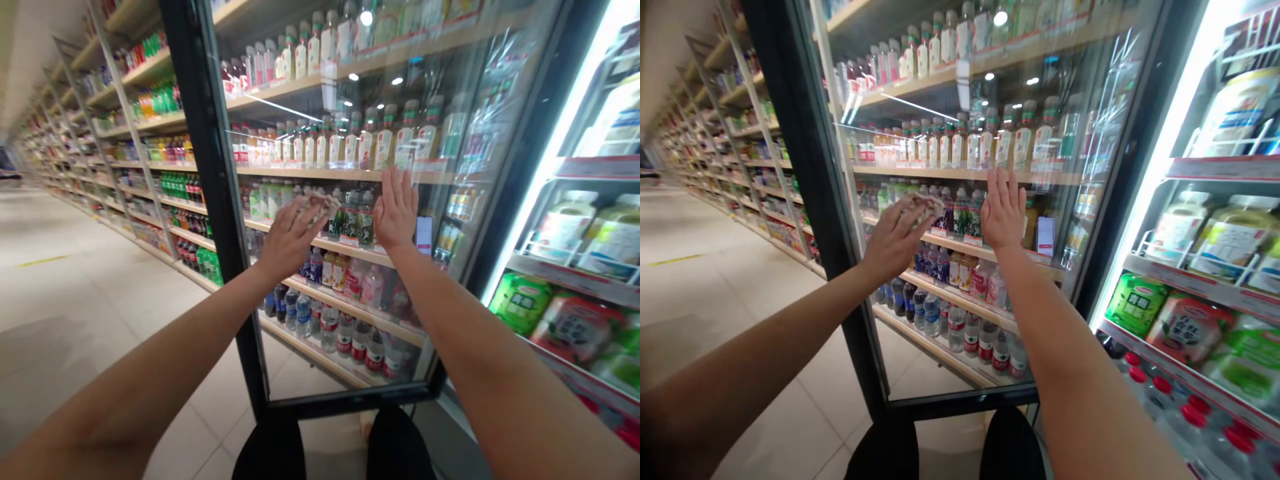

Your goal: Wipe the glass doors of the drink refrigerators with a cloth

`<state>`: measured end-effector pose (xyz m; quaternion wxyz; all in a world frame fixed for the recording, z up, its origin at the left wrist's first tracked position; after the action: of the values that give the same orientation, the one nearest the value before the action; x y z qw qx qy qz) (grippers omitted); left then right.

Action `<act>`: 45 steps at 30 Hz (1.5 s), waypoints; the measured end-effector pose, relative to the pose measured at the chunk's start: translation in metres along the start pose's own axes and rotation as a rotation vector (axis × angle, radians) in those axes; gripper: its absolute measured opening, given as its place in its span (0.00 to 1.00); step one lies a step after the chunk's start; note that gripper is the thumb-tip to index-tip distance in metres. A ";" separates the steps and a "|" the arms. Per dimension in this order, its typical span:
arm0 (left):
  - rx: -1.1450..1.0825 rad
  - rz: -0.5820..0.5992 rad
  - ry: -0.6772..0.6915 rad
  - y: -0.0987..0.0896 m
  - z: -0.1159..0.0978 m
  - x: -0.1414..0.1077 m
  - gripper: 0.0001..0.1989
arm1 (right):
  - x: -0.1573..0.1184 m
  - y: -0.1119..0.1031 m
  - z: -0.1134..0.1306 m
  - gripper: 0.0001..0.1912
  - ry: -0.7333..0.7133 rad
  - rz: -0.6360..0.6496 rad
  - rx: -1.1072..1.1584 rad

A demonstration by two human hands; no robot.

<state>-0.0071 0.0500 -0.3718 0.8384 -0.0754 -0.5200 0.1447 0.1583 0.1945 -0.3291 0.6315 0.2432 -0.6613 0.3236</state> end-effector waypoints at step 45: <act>0.118 -0.219 -0.242 -0.004 -0.005 -0.069 0.29 | -0.105 0.021 0.035 0.31 -0.335 0.022 0.021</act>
<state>-0.0312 0.0241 -0.4316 0.7834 0.0488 -0.6129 0.0909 0.1278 0.1742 -0.4359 0.5065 0.2931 -0.7564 0.2922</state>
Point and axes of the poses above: each hand's wrist, its own x-axis towards the middle knuckle, its own y-axis out of the palm, z = x × y, the point moved 9 cm from there along x, towards the middle knuckle, and after that the axes turned 4 degrees about -z, right-handed, at the moved point
